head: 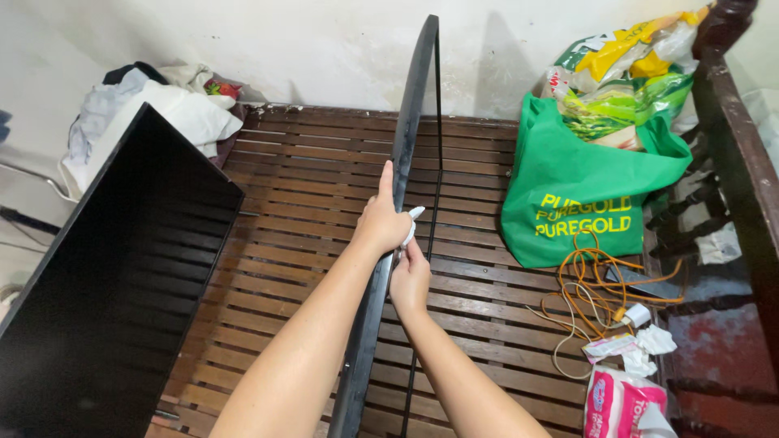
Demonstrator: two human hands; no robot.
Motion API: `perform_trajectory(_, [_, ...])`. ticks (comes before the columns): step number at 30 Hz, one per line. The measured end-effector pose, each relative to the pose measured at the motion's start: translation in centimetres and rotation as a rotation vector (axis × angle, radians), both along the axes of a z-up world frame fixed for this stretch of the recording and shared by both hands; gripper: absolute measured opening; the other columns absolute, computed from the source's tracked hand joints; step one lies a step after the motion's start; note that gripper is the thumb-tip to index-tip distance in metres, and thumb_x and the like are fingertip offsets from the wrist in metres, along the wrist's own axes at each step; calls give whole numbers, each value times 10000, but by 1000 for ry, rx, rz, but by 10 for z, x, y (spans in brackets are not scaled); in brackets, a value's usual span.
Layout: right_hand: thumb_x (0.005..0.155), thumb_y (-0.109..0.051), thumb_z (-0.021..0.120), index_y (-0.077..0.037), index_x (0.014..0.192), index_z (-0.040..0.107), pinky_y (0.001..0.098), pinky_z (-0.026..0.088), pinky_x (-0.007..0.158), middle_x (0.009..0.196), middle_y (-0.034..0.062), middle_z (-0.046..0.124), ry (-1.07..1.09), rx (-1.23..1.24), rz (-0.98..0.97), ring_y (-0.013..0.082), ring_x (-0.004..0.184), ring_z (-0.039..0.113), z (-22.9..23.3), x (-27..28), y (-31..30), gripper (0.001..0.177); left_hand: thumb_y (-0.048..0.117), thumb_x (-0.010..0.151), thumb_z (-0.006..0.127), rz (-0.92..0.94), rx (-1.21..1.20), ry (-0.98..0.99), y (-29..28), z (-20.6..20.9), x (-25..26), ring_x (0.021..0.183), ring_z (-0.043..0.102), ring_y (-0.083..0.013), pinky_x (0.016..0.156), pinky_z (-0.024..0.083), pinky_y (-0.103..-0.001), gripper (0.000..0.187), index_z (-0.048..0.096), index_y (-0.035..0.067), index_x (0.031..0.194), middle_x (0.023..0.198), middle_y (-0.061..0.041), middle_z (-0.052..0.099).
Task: The person cleans a flat-screen television by wiping its frame and screen with a white tissue. They move the TV to access different sides and continue wiping the edges and surface.
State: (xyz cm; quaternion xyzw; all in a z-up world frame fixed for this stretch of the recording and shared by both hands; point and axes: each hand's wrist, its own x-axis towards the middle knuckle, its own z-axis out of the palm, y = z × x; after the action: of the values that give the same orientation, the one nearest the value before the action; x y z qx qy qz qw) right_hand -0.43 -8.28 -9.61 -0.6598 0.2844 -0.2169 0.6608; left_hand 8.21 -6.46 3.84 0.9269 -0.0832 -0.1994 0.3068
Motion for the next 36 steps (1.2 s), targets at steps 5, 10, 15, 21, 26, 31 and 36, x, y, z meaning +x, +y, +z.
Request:
perform_trajectory(5, [994, 16, 435, -47, 1390, 603, 306, 499, 957, 1221, 156, 746, -79, 11, -76, 192, 1096, 698, -2, -14, 9, 435, 152, 814, 664, -93, -8, 13, 2, 3, -14, 1320, 536, -428, 1091, 433, -454, 1083, -3, 383, 1636, 1419, -284, 515])
perform_trajectory(10, [1006, -2, 433, -45, 1390, 601, 299, 505, 947, 1207, 145, 754, -13, 79, -139, 184, 1078, 704, 0, -26, 26, 421, 117, 779, 633, -164, -39, 24, 13, 2, -24, 1303, 571, -430, 1078, 456, -454, 1097, 2, 366, 1642, 1402, -287, 548])
perform_trajectory(15, [977, 18, 428, -25, 1378, 623, 302, 505, 962, 1221, 144, 752, -108, -3, -143, 172, 1110, 694, 11, -30, 21, 448, 161, 798, 658, -170, -23, 11, 10, 3, -26, 1305, 551, -452, 1078, 449, -462, 1083, 1, 358, 1637, 1425, -311, 503])
perform_trajectory(21, [1066, -53, 480, 31, 1302, 652, 302, 537, 912, 1153, 118, 754, -328, 142, 68, 158, 1036, 667, 13, 8, -31, 304, 509, 941, 482, -117, -122, -19, 14, -11, -32, 1362, 497, -449, 1118, 400, -478, 835, 88, 300, 1647, 1477, -296, 477])
perform_trajectory(26, [1022, -6, 427, 10, 1330, 635, 275, 479, 986, 1203, 86, 734, -207, 56, 112, 141, 1110, 652, -14, 18, -53, 371, 636, 978, 272, -60, -230, -15, 12, -16, -33, 1449, 389, -402, 1156, 327, -460, 758, 203, 253, 1628, 1569, -208, 416])
perform_trajectory(31, [1031, 1, 436, -9, 1380, 586, 288, 486, 979, 1233, 101, 717, -292, -4, 33, 165, 1136, 649, 28, 37, -56, 380, 613, 1016, 200, 139, -660, 251, 22, -7, -31, 1481, 461, -273, 1193, 314, -384, 713, 420, 210, 1562, 1588, -113, 495])
perform_trajectory(36, [1005, 9, 448, -88, 1374, 612, 341, 545, 899, 1109, 197, 757, -9, -156, 80, 284, 994, 742, 34, 66, -91, 415, 595, 984, 215, 142, -553, 335, 14, 9, -16, 1487, 351, -210, 1163, 286, -352, 697, 377, 266, 1577, 1617, -34, 394])
